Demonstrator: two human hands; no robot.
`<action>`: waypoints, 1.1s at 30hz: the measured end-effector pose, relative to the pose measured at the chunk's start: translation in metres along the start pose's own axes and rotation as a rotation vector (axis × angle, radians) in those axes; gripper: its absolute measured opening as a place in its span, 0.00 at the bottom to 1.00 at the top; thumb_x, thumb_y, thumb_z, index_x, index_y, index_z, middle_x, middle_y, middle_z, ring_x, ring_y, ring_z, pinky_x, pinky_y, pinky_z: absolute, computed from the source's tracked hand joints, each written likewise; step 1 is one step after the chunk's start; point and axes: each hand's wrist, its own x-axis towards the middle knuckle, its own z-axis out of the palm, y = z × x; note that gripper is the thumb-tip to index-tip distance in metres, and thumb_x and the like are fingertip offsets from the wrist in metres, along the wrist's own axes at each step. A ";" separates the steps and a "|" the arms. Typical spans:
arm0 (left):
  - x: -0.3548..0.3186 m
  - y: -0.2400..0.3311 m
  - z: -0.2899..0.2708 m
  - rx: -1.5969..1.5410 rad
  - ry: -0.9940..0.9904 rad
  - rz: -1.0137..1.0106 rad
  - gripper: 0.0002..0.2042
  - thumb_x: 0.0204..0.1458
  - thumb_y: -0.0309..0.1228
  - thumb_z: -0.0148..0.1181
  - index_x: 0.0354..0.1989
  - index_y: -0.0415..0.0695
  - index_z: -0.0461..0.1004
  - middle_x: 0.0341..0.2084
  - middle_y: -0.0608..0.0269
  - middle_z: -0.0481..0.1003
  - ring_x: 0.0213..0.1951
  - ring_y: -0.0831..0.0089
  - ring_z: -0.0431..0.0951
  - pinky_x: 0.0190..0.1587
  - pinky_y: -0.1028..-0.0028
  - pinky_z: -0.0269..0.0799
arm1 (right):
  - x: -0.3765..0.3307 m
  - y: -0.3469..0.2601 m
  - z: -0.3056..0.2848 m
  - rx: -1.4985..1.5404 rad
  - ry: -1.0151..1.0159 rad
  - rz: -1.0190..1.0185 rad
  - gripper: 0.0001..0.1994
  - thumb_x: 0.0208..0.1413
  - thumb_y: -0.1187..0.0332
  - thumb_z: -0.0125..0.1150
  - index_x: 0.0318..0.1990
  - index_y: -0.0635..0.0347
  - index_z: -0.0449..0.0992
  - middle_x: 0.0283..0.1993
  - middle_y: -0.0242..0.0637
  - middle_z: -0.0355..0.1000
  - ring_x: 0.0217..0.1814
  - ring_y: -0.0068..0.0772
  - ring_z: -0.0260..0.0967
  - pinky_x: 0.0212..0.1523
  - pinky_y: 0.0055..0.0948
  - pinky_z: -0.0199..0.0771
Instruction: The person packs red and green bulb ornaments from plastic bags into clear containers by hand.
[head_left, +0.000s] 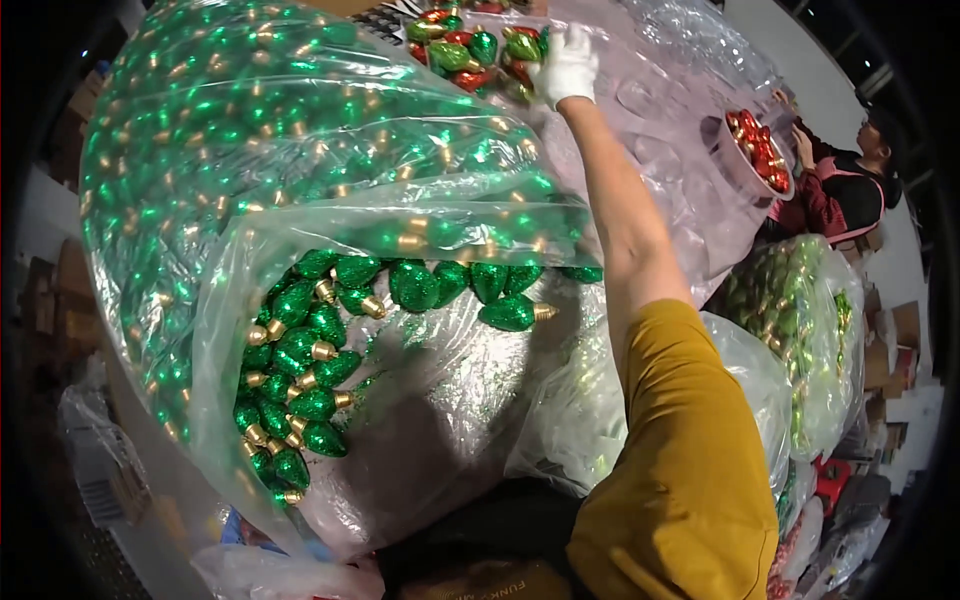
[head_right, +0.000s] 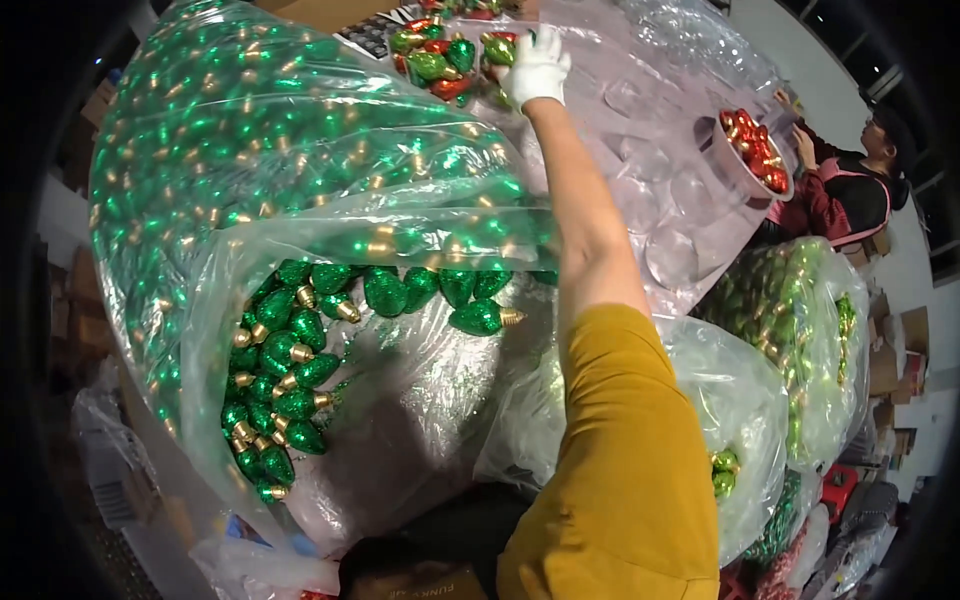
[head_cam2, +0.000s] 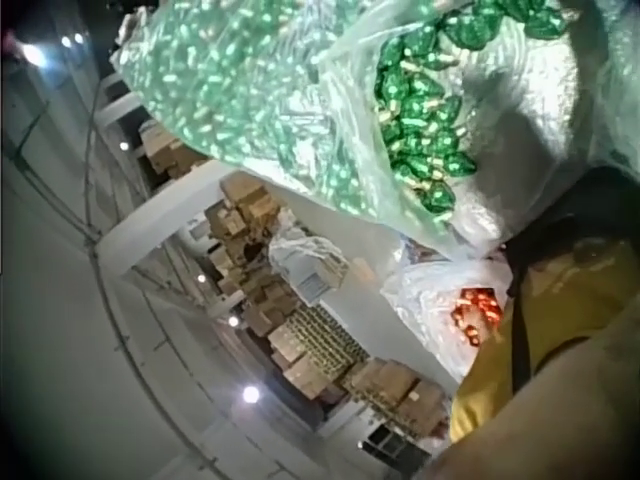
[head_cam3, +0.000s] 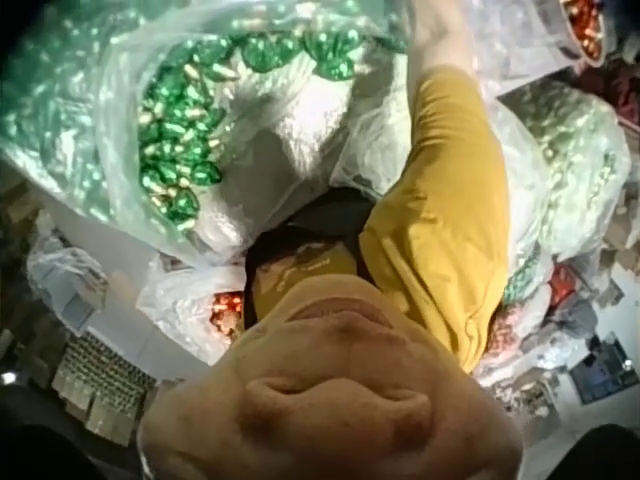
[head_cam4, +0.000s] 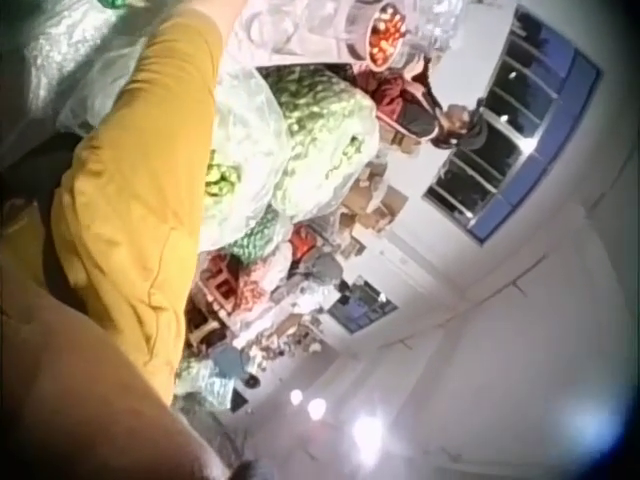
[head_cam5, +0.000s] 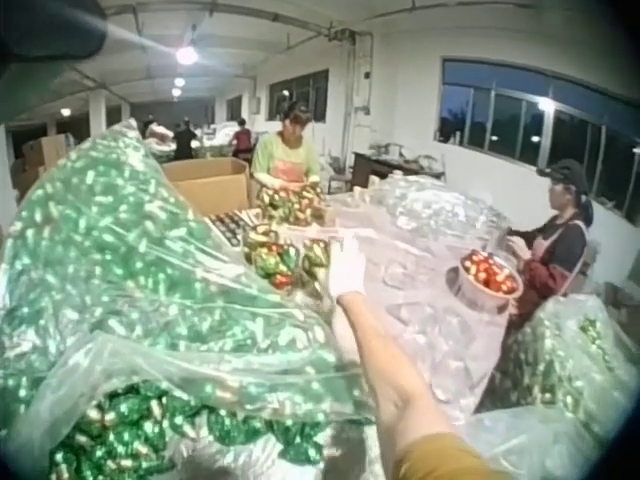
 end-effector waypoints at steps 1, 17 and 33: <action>0.007 0.000 0.010 0.003 -0.030 0.001 0.09 0.54 0.28 0.54 0.33 0.33 0.71 0.29 0.47 0.73 0.31 0.56 0.74 0.39 0.64 0.70 | 0.008 -0.008 -0.024 -0.138 0.173 -0.024 0.16 0.45 0.59 0.61 0.39 0.58 0.75 0.47 0.49 0.72 0.51 0.52 0.69 0.47 0.44 0.71; -0.287 -0.137 -0.031 0.090 -0.121 -0.629 0.10 0.54 0.31 0.55 0.35 0.34 0.70 0.28 0.48 0.72 0.29 0.56 0.73 0.37 0.64 0.70 | -0.059 -0.016 -0.345 0.303 -0.767 -0.037 0.05 0.54 0.68 0.56 0.36 0.58 0.73 0.31 0.46 0.72 0.32 0.37 0.72 0.37 0.31 0.70; -0.260 -0.113 -0.098 -0.802 0.028 -0.775 0.15 0.52 0.34 0.52 0.46 0.42 0.68 0.38 0.57 0.74 0.35 0.67 0.76 0.30 0.70 0.74 | -0.171 -0.182 -0.490 0.931 -0.550 -0.628 0.17 0.42 0.73 0.64 0.42 0.61 0.73 0.43 0.43 0.72 0.46 0.45 0.70 0.52 0.42 0.67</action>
